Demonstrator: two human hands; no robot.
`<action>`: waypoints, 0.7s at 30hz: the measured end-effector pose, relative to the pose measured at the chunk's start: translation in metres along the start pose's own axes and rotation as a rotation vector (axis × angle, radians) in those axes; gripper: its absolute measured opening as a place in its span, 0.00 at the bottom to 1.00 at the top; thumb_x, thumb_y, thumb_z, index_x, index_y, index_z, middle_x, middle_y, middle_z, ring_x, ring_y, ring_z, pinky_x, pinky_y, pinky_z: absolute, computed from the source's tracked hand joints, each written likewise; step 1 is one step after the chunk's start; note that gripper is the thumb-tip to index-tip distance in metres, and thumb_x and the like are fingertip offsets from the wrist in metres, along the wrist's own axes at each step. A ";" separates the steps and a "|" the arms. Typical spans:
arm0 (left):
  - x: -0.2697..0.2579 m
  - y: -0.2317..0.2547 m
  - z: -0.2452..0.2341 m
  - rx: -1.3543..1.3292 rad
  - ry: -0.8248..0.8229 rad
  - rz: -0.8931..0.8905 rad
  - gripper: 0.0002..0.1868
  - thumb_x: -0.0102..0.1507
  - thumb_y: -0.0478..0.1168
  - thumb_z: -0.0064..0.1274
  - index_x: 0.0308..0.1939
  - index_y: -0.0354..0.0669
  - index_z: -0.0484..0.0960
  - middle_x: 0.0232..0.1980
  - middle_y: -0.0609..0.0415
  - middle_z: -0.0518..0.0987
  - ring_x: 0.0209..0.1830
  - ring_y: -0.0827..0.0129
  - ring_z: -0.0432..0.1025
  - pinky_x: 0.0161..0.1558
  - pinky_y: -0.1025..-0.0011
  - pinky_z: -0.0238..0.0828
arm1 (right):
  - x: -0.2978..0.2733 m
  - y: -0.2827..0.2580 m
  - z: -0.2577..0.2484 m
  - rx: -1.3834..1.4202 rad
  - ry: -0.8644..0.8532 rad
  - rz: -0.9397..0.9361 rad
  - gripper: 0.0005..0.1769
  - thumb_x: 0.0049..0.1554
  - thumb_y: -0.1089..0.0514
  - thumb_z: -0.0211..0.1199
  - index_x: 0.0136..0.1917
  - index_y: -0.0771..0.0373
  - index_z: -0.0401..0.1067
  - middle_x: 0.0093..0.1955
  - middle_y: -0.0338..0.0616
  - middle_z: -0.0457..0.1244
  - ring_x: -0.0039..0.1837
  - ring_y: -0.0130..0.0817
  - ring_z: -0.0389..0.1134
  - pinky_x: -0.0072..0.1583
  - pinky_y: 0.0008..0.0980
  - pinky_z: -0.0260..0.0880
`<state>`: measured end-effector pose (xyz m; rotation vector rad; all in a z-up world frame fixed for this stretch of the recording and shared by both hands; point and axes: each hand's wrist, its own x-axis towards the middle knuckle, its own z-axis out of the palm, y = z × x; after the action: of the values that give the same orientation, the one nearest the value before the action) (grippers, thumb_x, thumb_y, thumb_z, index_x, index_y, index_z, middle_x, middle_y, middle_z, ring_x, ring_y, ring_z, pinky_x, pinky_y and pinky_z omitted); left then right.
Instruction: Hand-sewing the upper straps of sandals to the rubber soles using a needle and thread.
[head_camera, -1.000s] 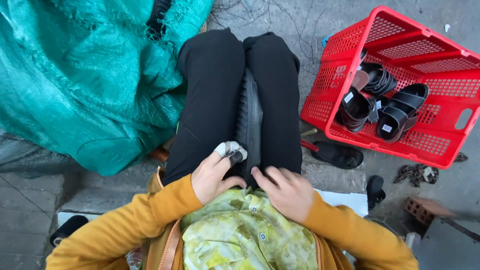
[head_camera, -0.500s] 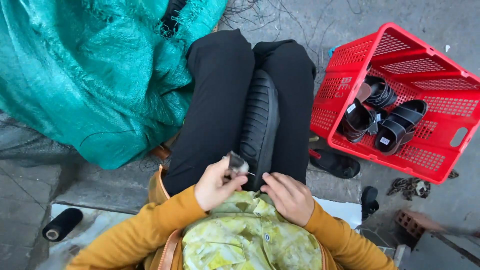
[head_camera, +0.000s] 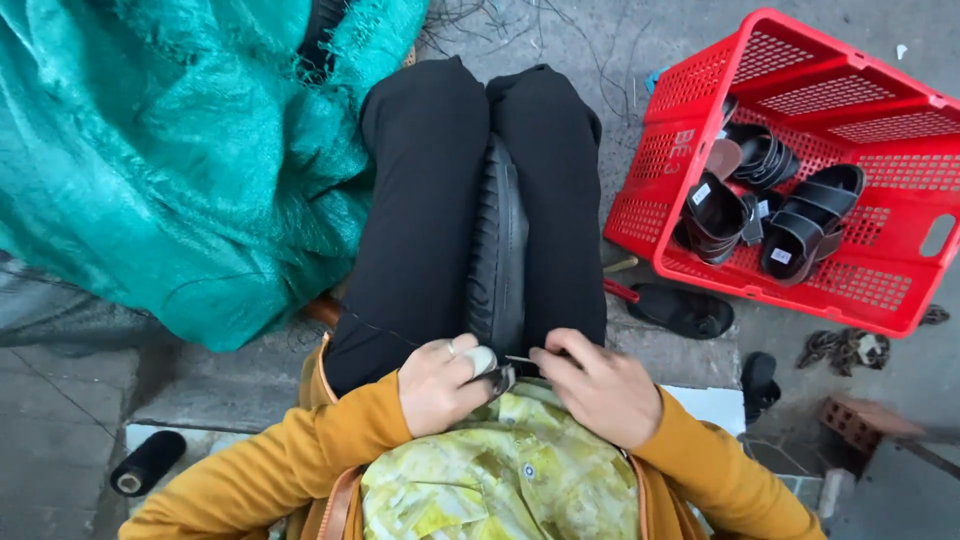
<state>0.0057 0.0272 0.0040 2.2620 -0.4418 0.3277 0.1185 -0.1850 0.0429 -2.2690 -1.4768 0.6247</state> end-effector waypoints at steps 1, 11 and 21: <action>-0.004 -0.001 0.001 -0.012 -0.004 0.032 0.06 0.54 0.37 0.52 0.35 0.43 0.79 0.44 0.49 0.71 0.37 0.60 0.65 0.32 0.69 0.63 | 0.003 0.000 0.002 -0.064 0.000 -0.048 0.18 0.49 0.59 0.58 0.54 0.57 0.66 0.51 0.38 0.58 0.35 0.32 0.64 0.34 0.28 0.64; 0.003 0.002 -0.004 0.094 0.062 0.053 0.06 0.57 0.38 0.57 0.36 0.44 0.77 0.42 0.52 0.71 0.38 0.63 0.67 0.33 0.72 0.65 | -0.054 0.033 -0.029 0.251 0.168 0.577 0.17 0.49 0.61 0.59 0.53 0.57 0.73 0.46 0.37 0.69 0.42 0.30 0.71 0.43 0.29 0.71; -0.008 0.007 -0.009 0.075 0.055 0.044 0.06 0.55 0.37 0.58 0.34 0.41 0.79 0.42 0.52 0.73 0.35 0.63 0.67 0.33 0.72 0.65 | -0.019 0.026 -0.008 0.215 0.128 -0.018 0.08 0.49 0.64 0.60 0.45 0.60 0.71 0.41 0.36 0.63 0.34 0.33 0.65 0.36 0.28 0.65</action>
<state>-0.0054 0.0306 0.0117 2.3122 -0.4580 0.4343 0.1358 -0.2126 0.0390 -2.0884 -1.3020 0.5913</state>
